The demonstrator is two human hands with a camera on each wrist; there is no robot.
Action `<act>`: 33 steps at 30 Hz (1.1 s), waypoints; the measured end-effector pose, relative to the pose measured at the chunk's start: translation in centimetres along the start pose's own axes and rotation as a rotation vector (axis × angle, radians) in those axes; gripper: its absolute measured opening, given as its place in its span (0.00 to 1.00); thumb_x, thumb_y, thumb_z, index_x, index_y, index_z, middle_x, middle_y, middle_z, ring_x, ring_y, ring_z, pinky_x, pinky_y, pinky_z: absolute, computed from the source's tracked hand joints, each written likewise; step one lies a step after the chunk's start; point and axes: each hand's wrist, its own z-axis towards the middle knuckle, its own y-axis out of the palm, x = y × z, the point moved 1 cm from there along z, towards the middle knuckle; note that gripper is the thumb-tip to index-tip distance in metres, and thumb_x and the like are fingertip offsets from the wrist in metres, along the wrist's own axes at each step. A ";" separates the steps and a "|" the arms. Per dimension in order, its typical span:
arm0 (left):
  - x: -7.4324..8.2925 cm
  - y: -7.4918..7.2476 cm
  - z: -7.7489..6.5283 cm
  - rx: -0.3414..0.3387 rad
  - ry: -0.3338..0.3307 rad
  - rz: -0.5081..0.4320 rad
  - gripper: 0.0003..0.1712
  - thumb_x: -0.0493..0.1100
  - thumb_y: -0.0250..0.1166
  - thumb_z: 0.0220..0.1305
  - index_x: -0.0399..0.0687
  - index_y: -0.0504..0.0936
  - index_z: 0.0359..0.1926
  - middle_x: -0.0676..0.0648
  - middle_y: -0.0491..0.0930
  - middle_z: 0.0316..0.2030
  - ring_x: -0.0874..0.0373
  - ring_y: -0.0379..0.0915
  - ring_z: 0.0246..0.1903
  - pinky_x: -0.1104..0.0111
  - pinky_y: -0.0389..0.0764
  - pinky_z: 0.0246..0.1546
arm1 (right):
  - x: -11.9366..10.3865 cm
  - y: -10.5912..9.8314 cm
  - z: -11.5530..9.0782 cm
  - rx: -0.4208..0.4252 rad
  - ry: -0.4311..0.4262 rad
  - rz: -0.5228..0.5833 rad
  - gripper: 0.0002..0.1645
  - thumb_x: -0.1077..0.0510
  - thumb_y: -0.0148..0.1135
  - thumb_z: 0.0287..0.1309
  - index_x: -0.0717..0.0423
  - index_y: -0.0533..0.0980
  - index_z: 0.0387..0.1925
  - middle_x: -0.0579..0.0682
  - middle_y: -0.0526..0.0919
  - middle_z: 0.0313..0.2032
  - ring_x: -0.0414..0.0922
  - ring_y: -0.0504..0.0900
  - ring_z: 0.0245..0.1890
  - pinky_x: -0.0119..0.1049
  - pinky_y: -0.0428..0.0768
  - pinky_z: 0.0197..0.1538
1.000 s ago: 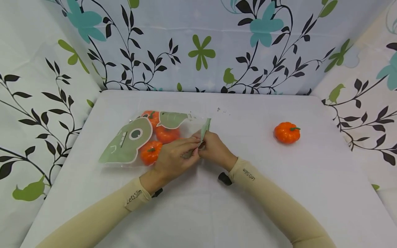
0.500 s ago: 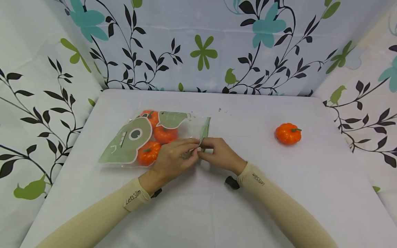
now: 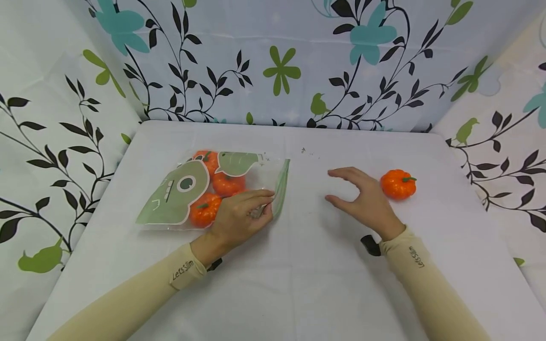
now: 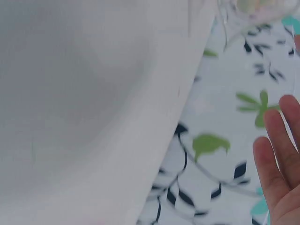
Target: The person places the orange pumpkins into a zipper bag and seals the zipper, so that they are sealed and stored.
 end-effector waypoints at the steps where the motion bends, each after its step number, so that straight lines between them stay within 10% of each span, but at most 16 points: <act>1: 0.0 0.0 0.0 -0.002 -0.001 0.002 0.11 0.36 0.66 0.55 0.41 0.91 0.37 0.49 0.89 0.40 0.59 0.86 0.42 0.70 0.83 0.46 | 0.3 -0.9 -0.2 0.017 0.023 -0.021 0.39 0.58 0.81 0.47 0.46 0.78 0.63 0.43 0.80 0.59 0.45 0.75 0.61 0.51 0.74 0.63; 11: 0.1 0.1 0.2 -0.006 0.003 0.016 0.11 0.36 0.66 0.54 0.41 0.91 0.37 0.49 0.89 0.40 0.59 0.86 0.42 0.70 0.83 0.45 | 3.6 -6.4 -1.0 0.041 0.128 -0.217 0.62 0.53 0.86 0.39 0.47 0.62 0.76 0.54 0.68 0.71 0.58 0.63 0.71 0.66 0.63 0.67; 33: 0.4 0.3 0.1 -0.023 0.000 0.009 0.11 0.36 0.66 0.55 0.40 0.91 0.37 0.49 0.89 0.40 0.60 0.86 0.42 0.71 0.83 0.45 | 10.2 -8.4 -3.2 -0.057 0.537 -0.241 0.84 0.35 0.82 0.39 0.54 0.35 0.81 0.70 0.46 0.76 0.72 0.52 0.71 0.79 0.59 0.58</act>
